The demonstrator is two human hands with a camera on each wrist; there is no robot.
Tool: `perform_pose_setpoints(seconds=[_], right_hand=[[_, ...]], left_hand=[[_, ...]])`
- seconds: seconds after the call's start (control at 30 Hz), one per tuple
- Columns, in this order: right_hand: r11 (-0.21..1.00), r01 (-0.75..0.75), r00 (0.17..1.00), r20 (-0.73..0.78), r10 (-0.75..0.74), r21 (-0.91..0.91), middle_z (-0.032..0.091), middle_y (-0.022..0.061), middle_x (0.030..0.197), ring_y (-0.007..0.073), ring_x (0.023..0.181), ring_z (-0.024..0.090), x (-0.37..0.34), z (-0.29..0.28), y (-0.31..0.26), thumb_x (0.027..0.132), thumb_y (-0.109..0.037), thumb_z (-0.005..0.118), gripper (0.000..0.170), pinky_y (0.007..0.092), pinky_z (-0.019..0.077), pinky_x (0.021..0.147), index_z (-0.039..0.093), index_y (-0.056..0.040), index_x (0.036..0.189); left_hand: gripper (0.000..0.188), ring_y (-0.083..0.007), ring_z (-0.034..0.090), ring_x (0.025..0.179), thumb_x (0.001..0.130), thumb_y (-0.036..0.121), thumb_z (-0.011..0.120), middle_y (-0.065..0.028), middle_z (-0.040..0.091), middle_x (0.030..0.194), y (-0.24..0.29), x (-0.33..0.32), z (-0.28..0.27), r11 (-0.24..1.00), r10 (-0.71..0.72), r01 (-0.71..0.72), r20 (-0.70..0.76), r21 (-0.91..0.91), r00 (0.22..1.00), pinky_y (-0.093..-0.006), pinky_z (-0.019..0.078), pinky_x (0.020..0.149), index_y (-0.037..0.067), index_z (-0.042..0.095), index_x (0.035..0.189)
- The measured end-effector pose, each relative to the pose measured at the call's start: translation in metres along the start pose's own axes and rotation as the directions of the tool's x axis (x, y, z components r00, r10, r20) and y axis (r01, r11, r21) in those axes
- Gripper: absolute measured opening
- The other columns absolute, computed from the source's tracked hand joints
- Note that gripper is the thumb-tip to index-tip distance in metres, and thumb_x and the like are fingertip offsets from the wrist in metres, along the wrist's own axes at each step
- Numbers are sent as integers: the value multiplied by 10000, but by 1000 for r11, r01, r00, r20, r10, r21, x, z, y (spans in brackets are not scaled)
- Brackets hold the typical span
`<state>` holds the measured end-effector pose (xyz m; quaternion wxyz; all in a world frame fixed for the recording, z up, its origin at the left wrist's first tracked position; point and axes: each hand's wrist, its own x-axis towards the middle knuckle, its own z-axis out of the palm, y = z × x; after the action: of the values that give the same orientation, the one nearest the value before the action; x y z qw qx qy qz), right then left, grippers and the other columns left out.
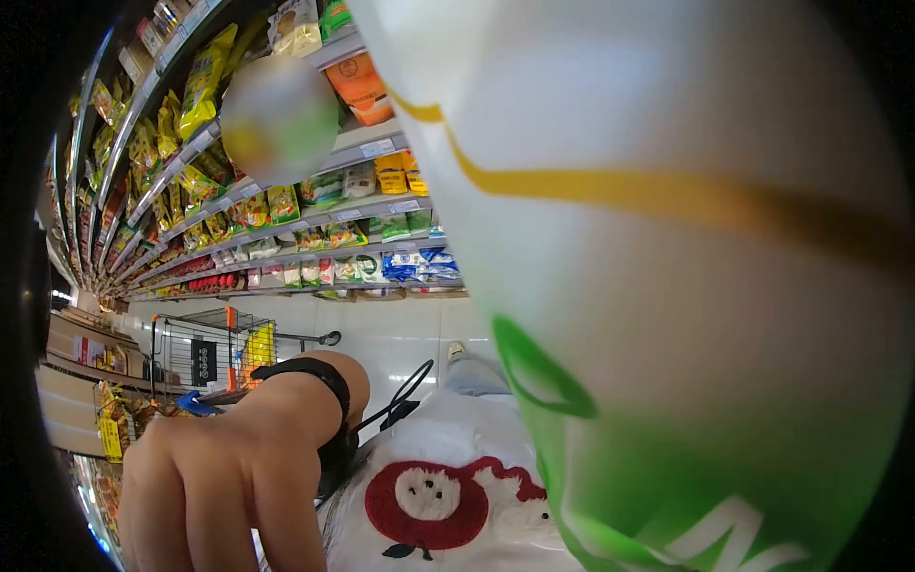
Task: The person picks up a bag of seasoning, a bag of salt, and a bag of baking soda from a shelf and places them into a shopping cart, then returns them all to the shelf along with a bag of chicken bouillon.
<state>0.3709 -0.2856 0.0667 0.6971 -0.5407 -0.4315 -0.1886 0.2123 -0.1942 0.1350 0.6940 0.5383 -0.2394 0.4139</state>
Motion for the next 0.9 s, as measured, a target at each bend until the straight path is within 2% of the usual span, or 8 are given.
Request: perform_pose_setpoints(seconds=[0.07,0.1,0.17,0.2,0.27,0.6,0.8,0.9], right_hand=[[999,-16,1000,-8,16,29,375,287,1213,350,973,529,-2,4,2,726,23,476,548,456,483,780,286,46,1240],[999,-21,1000,-17,22,46,374,287,1214,350,973,529,-1,8,6,727,22,476,548,457,483,780,286,46,1240],[996,-38,999,-35,41,83,372,286,1216,350,974,529,0,15,5,727,20,475,549,457,483,780,285,45,1241],[994,-43,998,-41,47,101,371,285,1217,351,974,529,1,17,5,728,20,475,549,457,483,780,285,45,1242],[989,-53,997,-55,61,136,370,284,1219,351,975,529,1,22,6,728,18,475,549,458,483,780,284,45,1242],[950,-197,974,-63,218,241,362,280,1230,352,977,527,-6,36,-4,732,9,474,550,461,484,779,281,43,1246],[929,-182,973,-77,217,323,357,277,1236,353,979,527,14,43,6,734,4,473,551,462,484,779,279,42,1249],[903,-148,971,-114,210,404,354,276,1239,353,980,526,29,57,11,735,2,472,552,463,484,779,278,42,1250]], left_hand=[[291,-312,455,544,820,185,479,-147,451,631,-3,-15,-30,965,91,16,392,-262,915,-411,420,572,16,447,585],[291,-312,455,544,820,185,479,-147,451,631,2,-7,-21,968,93,12,399,-252,912,-411,420,572,16,447,585],[257,-118,504,505,754,-56,476,-45,563,636,14,14,11,982,-188,189,42,-10,981,-198,329,387,58,503,526],[257,-118,504,505,754,-56,476,-45,563,636,6,12,12,983,-182,182,45,0,982,-198,329,387,58,503,526],[257,-118,493,494,755,-58,473,-48,550,617,-13,5,7,958,283,-287,138,15,949,-200,327,386,57,492,525],[263,-121,492,494,769,-34,479,-52,544,616,-15,2,5,939,341,-343,138,-9,930,-198,330,387,68,496,527],[243,-143,501,506,785,-4,485,-70,558,646,-11,3,10,965,245,-255,141,57,959,-214,341,391,49,516,550],[238,-155,500,512,791,5,483,-98,556,662,-7,8,15,981,178,-178,8,74,984,-226,343,399,44,509,558]])
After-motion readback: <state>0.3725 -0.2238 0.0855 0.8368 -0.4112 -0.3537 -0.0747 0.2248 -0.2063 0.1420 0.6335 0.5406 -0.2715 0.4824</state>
